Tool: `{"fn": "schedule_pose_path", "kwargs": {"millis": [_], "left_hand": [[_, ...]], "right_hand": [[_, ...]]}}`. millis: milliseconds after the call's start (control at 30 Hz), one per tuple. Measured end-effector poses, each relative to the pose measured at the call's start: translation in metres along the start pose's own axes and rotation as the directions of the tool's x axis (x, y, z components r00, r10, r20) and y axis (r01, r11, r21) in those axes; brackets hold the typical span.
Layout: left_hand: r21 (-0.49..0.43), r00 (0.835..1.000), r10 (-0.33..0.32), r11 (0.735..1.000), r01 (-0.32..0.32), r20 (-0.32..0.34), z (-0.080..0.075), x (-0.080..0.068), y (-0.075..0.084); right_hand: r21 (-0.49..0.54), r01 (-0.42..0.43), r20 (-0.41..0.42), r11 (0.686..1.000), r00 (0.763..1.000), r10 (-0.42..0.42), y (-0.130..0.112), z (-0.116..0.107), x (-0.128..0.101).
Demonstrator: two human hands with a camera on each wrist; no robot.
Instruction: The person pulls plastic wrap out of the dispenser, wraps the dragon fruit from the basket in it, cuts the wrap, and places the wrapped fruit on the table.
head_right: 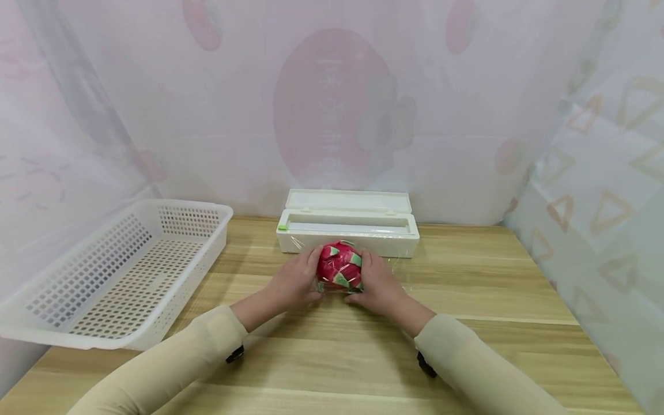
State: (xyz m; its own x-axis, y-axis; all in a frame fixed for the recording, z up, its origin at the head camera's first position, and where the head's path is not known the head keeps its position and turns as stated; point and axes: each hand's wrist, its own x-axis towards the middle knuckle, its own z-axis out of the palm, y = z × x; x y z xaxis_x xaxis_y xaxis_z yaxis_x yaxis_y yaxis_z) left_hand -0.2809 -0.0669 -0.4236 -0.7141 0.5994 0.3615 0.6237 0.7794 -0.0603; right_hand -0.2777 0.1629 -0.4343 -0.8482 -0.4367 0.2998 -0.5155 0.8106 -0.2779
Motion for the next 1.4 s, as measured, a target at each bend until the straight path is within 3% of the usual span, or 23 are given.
{"fn": "schedule_pose_path", "kwargs": {"millis": [567, 1000, 1400], "left_hand": [[-0.013, 0.996, 0.042, 0.999, -0.043, -0.073, -0.001, -0.007, -0.001], [-0.126, 0.994, 0.009, 0.992, -0.022, -0.106, -0.011, -0.009, -0.002], [-0.291, 0.993, -0.068, 0.956, 0.038, -0.096, -0.017, -0.012, -0.006]], "right_hand": [[0.018, 0.007, 0.026, 1.0, 1.0, -0.007, -0.002, -0.005, -0.006], [-0.015, 0.068, -0.061, 0.998, 0.996, -0.069, -0.004, -0.009, -0.009], [-0.113, 0.193, -0.208, 0.975, 0.955, -0.213, 0.002, -0.012, -0.015]]}}
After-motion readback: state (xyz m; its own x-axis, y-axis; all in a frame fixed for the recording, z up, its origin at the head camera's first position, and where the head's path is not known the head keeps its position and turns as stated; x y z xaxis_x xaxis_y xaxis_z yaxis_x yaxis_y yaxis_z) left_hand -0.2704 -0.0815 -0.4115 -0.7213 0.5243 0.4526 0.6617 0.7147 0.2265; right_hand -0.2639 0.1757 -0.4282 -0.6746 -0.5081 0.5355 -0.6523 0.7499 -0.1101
